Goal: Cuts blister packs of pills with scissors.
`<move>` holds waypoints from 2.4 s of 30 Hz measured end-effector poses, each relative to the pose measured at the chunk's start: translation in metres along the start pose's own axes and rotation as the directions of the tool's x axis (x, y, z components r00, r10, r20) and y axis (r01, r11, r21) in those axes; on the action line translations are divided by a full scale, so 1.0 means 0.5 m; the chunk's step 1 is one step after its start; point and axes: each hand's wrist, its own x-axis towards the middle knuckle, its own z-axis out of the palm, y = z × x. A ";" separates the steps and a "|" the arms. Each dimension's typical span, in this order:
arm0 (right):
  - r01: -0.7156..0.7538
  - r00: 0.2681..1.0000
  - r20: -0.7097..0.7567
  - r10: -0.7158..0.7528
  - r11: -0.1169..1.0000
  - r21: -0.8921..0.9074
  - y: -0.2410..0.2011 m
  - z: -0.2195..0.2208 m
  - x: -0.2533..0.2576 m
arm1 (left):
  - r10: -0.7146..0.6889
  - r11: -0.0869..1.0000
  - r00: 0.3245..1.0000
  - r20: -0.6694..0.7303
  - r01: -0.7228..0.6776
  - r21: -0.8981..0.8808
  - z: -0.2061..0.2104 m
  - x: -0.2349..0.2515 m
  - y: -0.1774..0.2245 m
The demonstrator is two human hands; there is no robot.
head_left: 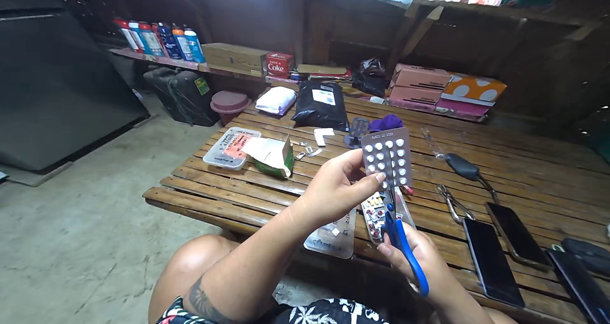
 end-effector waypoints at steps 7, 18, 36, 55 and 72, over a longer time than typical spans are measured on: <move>0.007 1.000 -0.020 -0.007 1.000 0.002 0.003 -0.001 0.003 | -0.013 1.000 1.000 0.004 0.013 -0.020 -0.001 0.004 -0.004; 0.006 1.000 -0.023 -0.005 1.000 0.013 0.000 -0.005 0.002 | 0.110 0.993 0.994 -0.004 -0.110 0.040 0.002 0.005 -0.012; 0.020 0.999 0.026 -0.021 1.000 0.023 0.000 -0.007 0.000 | 0.108 0.990 0.993 0.039 -0.111 0.091 0.006 -0.001 -0.009; 0.039 0.999 0.003 -0.040 0.998 0.047 0.003 0.004 -0.002 | 0.115 0.992 0.993 0.027 -0.116 0.055 0.010 0.000 -0.012; 0.061 0.998 -0.033 -0.060 0.998 0.012 0.002 0.006 -0.003 | 0.114 0.993 0.993 0.009 -0.115 0.042 0.016 -0.002 -0.012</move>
